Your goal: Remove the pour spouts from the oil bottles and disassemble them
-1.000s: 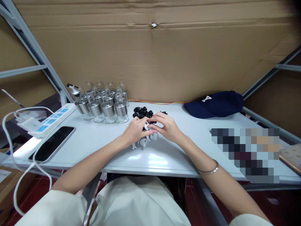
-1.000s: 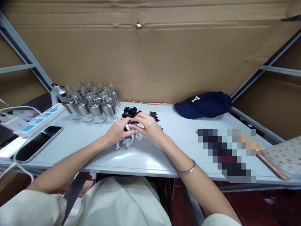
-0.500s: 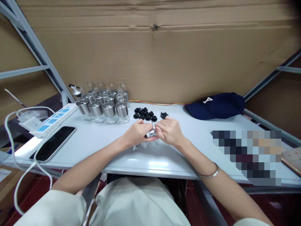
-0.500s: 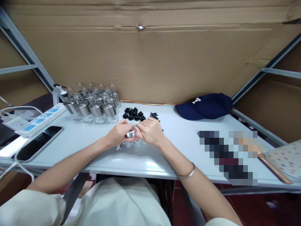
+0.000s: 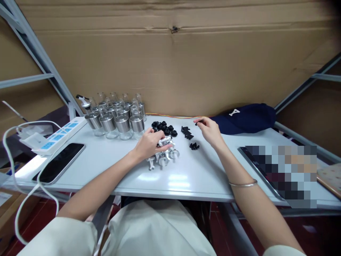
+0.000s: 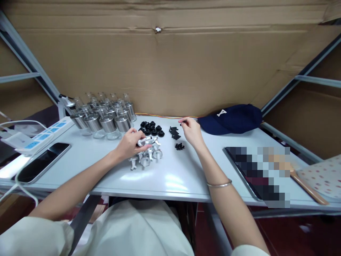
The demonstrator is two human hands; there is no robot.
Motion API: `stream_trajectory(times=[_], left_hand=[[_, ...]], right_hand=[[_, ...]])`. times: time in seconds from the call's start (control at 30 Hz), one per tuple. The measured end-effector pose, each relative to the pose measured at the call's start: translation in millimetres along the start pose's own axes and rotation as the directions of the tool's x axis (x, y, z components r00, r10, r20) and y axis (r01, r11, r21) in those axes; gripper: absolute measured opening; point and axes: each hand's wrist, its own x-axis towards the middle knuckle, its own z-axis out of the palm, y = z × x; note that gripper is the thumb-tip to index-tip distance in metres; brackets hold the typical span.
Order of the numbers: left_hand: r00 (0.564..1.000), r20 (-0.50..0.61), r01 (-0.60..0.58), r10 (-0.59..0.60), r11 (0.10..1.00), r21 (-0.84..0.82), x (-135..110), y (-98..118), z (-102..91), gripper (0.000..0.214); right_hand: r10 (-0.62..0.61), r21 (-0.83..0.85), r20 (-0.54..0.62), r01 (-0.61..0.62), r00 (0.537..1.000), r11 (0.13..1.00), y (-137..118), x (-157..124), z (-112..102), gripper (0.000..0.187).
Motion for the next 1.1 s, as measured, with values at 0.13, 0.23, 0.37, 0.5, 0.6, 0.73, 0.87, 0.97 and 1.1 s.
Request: stream_trajectory(times=[0.13,0.23,0.37,0.5,0.6,0.73,0.87,0.97,1.1], left_hand=[[1.000,0.010,-0.014,0.014,1.000,0.012,-1,-1,1.8,0.041],[0.999,-0.005,-0.034,0.035,0.999,0.019,-1,-1,2.6,0.040],[1.000,0.018,-0.021,0.021,1.000,0.008,-1,-2,2.6,0.039],[0.999,0.050,-0.004,0.004,1.000,0.001,-1,-1,2.6,0.038],[0.998,0.055,0.005,-0.005,1.000,0.002,-1,-1,3.1,0.037],[0.999,0.043,-0.004,0.004,1.000,0.002,-2,-1,3.8,0.037],[1.000,0.014,-0.025,0.025,1.000,0.006,-1,0,3.4,0.038],[1.000,0.007,-0.030,0.030,0.999,0.015,-1,0,2.4,0.038],[1.000,0.019,-0.019,0.019,1.000,0.016,-1,0,1.9,0.038]], right_hand=[[0.141,-0.145,0.063,-0.130,0.988,0.981,22,8,0,0.017],[0.146,-0.222,0.122,-0.116,0.982,0.968,30,9,3,0.020],[0.087,-0.256,0.189,-0.036,0.978,0.966,35,9,9,0.012],[0.045,-0.278,0.214,0.017,0.976,0.960,38,9,15,0.013],[0.027,-0.304,0.225,0.043,0.974,0.952,40,10,20,0.014],[-0.017,-0.339,0.259,0.107,0.966,0.935,39,9,19,0.015],[-0.050,-0.416,0.420,0.241,0.906,0.877,34,7,10,0.021],[-0.028,-0.422,0.525,0.289,0.850,0.860,29,5,0,0.029],[0.033,-0.459,0.538,0.259,0.842,0.850,22,5,-6,0.033]])
